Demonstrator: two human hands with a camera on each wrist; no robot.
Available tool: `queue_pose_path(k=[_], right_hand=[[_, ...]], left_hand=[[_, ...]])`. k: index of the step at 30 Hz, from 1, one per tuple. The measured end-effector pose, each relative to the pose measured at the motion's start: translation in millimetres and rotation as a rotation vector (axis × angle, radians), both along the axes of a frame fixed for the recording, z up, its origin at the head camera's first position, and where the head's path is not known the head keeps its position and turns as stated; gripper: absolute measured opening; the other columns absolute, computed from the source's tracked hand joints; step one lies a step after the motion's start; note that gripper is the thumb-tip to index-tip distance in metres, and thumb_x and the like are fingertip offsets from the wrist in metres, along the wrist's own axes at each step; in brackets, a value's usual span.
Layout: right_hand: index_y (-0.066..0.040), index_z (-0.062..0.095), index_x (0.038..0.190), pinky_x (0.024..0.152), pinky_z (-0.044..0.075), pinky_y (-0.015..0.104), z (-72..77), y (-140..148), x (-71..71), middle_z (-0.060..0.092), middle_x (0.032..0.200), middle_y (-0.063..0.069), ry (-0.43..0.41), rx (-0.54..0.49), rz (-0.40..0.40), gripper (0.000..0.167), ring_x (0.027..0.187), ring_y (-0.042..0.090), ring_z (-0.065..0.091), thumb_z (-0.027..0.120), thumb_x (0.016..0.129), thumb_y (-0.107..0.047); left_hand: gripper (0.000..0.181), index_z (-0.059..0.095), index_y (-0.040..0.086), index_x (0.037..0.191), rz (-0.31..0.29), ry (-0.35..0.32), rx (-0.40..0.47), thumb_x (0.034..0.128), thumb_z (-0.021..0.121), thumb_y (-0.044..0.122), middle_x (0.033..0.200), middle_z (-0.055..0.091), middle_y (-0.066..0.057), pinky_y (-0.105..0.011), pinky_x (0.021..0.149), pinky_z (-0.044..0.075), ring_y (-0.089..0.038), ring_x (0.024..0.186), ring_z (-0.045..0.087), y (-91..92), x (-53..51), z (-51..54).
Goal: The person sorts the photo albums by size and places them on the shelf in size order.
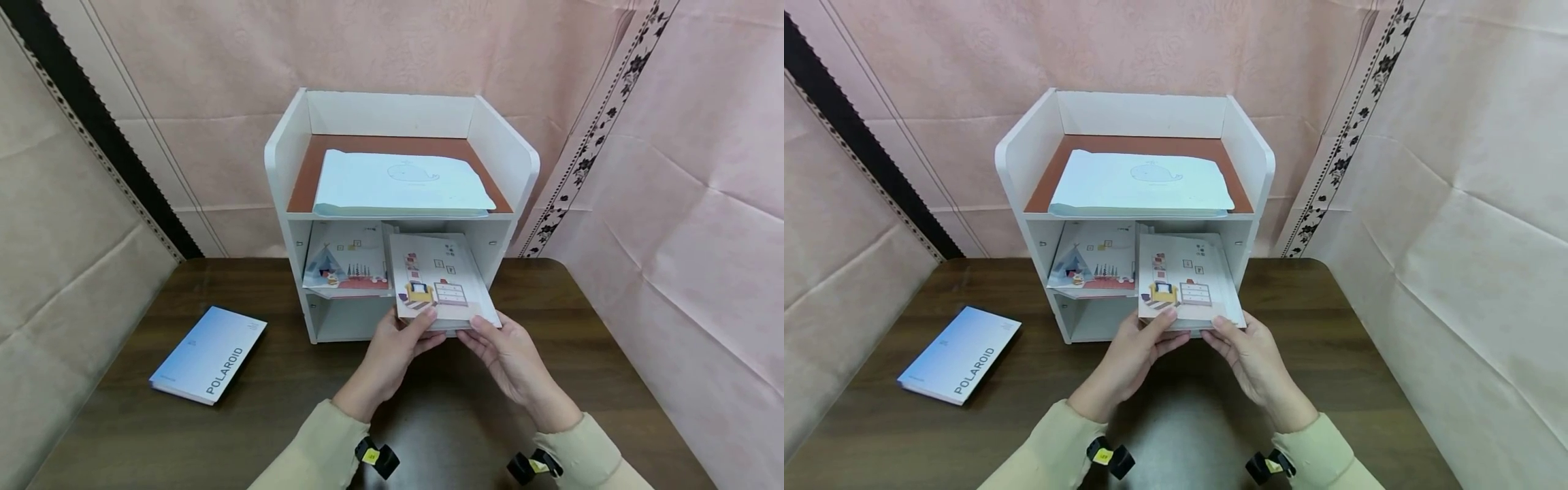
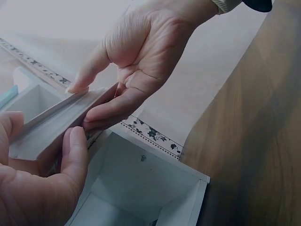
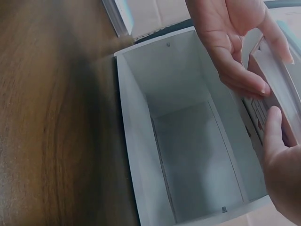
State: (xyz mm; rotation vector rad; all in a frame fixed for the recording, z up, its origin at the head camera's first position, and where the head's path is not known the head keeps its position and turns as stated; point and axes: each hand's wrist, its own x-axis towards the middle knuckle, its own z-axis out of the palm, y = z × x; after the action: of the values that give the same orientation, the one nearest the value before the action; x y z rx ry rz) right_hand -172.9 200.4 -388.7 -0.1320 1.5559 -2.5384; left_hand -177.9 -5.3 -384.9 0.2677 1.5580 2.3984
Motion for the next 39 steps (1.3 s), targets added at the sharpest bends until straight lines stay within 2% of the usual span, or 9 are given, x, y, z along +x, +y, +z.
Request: queue_pose_path(k=[8,16,21,27,32,39], right_hand=[[0.004,0.03,0.142,0.099,0.044,0.035,-1.4,-5.0,-14.9,0.056,0.131,0.015,-0.034,-0.004,-0.028,0.057,0.11,0.018,0.059,0.06,0.097,-0.016],[0.003,0.033,0.139,0.097,0.046,0.034,-1.9,-11.4,-26.6,0.061,0.12,0.012,-0.01,0.001,-0.07,0.054,0.103,0.017,0.063,0.06,0.097,-0.02],[0.003,0.036,0.136,0.096,0.047,0.033,-1.3,-14.3,-32.6,0.062,0.115,0.012,-0.017,-0.005,-0.094,0.054,0.1,0.017,0.064,0.062,0.096,-0.021],[0.002,0.036,0.136,0.096,0.047,0.033,-0.9,-16.7,-35.3,0.061,0.119,0.014,-0.03,-0.001,-0.094,0.056,0.099,0.016,0.065,0.064,0.094,-0.023],[0.003,0.037,0.134,0.096,0.046,0.033,-0.8,-18.5,-36.9,0.062,0.111,0.012,-0.021,0.013,-0.096,0.056,0.098,0.016,0.065,0.064,0.094,-0.024],[0.002,0.042,0.13,0.096,0.047,0.033,-1.0,-19.1,-42.3,0.064,0.106,0.011,-0.062,0.026,-0.114,0.054,0.099,0.018,0.066,0.066,0.092,-0.029]], left_hand=[[0.064,0.042,0.012,0.141,0.008,-0.033,0.02,0.0898,0.068,0.04,0.125,0.058,-0.014,-0.034,0.09,0.051,-0.028,0.108,0.063,0.3,-18.0,-1.0],[0.064,0.041,0.009,0.141,0.024,-0.059,0.119,0.0935,0.062,0.045,0.128,0.052,-0.019,-0.037,0.091,0.051,-0.032,0.108,0.062,-1.9,-27.4,-0.7],[0.062,0.044,0.005,0.137,0.057,-0.057,0.117,0.0927,0.064,0.043,0.126,0.055,-0.02,-0.036,0.09,0.052,-0.031,0.106,0.063,-2.0,-33.8,0.2],[0.058,0.047,0.003,0.134,0.11,-0.056,0.098,0.0932,0.064,0.042,0.121,0.059,-0.02,-0.036,0.088,0.053,-0.03,0.103,0.065,-2.7,-34.6,-0.8],[0.06,0.048,0.011,0.135,0.15,-0.063,0.072,0.0896,0.066,0.047,0.117,0.064,-0.017,-0.036,0.084,0.054,-0.029,0.099,0.068,-3.3,-35.5,-0.1],[0.063,0.053,0.008,0.127,0.161,-0.114,0.072,0.0852,0.068,0.052,0.109,0.066,-0.023,-0.036,0.082,0.055,-0.027,0.094,0.069,-2.6,-42.6,-1.4]])
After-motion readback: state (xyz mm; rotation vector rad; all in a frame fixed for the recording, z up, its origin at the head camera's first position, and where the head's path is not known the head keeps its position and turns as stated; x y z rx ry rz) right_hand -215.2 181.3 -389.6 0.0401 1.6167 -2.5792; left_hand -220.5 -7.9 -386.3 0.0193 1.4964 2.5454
